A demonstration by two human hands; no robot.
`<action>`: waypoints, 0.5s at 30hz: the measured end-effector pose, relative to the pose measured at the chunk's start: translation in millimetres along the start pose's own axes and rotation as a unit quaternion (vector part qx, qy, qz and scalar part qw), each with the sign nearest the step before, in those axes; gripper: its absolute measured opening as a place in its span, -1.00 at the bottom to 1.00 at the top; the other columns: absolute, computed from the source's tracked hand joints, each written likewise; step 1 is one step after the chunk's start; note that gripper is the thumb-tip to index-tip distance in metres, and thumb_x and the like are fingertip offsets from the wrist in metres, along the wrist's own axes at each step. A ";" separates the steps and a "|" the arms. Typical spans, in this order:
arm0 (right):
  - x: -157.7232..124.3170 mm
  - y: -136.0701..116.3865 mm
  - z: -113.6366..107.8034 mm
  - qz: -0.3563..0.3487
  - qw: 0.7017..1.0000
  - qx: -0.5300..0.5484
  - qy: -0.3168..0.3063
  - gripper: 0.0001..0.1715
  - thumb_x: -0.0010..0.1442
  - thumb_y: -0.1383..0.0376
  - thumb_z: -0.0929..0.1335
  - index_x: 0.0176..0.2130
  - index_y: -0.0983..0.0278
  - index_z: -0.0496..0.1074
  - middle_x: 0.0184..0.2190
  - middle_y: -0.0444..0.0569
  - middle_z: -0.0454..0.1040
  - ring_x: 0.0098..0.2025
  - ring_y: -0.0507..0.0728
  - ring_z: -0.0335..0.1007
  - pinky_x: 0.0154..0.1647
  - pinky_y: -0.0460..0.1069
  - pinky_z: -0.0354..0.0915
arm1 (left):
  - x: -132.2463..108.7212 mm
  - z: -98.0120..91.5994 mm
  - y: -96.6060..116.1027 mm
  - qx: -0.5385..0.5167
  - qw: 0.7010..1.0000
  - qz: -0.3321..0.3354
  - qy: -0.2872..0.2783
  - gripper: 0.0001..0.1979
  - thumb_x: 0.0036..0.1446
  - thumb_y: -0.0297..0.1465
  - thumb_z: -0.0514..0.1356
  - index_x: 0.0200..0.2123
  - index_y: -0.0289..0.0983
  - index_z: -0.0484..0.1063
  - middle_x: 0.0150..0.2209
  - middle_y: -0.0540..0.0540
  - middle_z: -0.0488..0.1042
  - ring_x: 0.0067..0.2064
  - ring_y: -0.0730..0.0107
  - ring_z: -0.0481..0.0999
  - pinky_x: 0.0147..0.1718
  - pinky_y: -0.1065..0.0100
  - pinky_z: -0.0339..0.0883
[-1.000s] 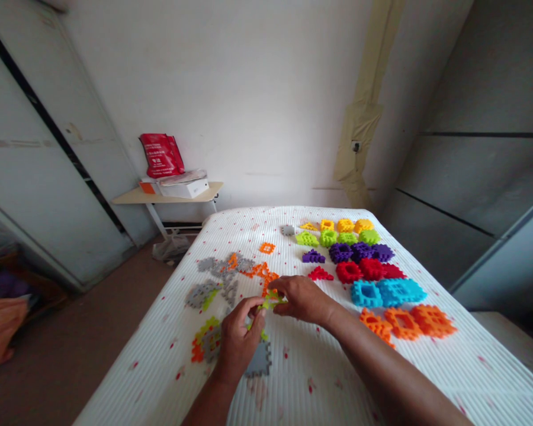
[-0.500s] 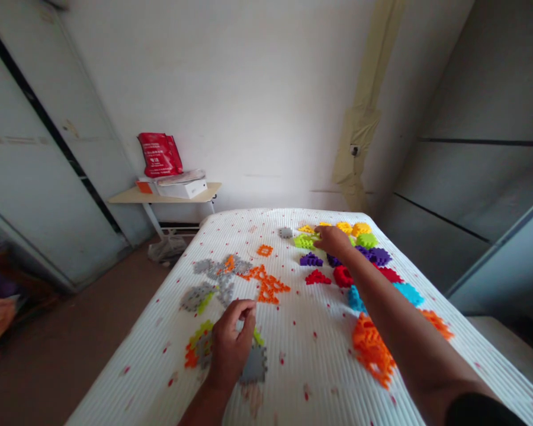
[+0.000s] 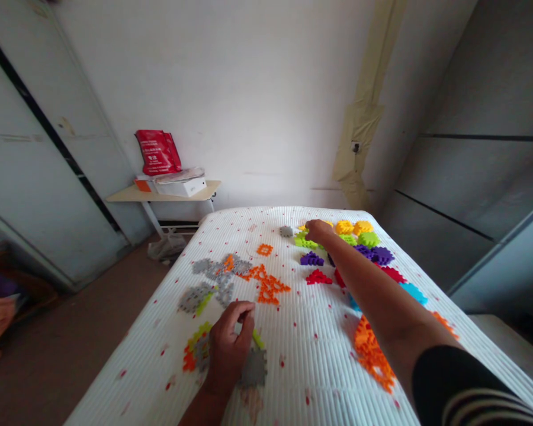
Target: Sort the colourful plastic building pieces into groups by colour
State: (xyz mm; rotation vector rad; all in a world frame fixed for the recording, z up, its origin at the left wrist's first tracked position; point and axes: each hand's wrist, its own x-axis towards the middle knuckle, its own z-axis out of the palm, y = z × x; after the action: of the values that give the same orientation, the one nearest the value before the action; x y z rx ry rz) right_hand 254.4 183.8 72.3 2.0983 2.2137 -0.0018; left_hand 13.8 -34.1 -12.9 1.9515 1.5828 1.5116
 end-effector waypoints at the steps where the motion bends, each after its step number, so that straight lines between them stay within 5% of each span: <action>1: 1.0 -1.5 -0.1 -0.001 1.000 -0.002 -0.006 -0.60 0.22 0.19 0.31 0.02 0.30 0.31 -0.01 0.06 0.36 -0.05 0.17 0.34 -0.09 0.12 0.32 | -0.1 -0.2 0.0 0.000 1.000 0.000 0.000 -0.86 0.08 -0.40 0.09 -0.36 -0.24 0.45 -0.41 -0.03 0.51 -0.37 0.40 0.48 -0.34 0.40 0.36; 15: 14.6 -6.0 5.1 -0.009 0.999 -0.036 -0.039 -0.64 0.24 0.20 0.29 0.01 0.31 0.30 -0.03 0.03 0.34 -0.09 0.15 0.34 -0.12 0.13 0.33 | 0.5 -1.1 0.6 -0.006 1.000 -0.005 -0.006 -0.85 0.09 -0.38 0.08 -0.37 -0.24 0.44 -0.42 -0.04 0.49 -0.37 0.40 0.46 -0.34 0.40 0.36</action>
State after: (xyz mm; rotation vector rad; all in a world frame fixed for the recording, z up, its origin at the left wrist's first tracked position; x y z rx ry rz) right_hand 248.1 197.7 65.8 2.0064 2.1545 -0.0065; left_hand 13.3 -34.4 -11.7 1.9412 1.5723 1.4989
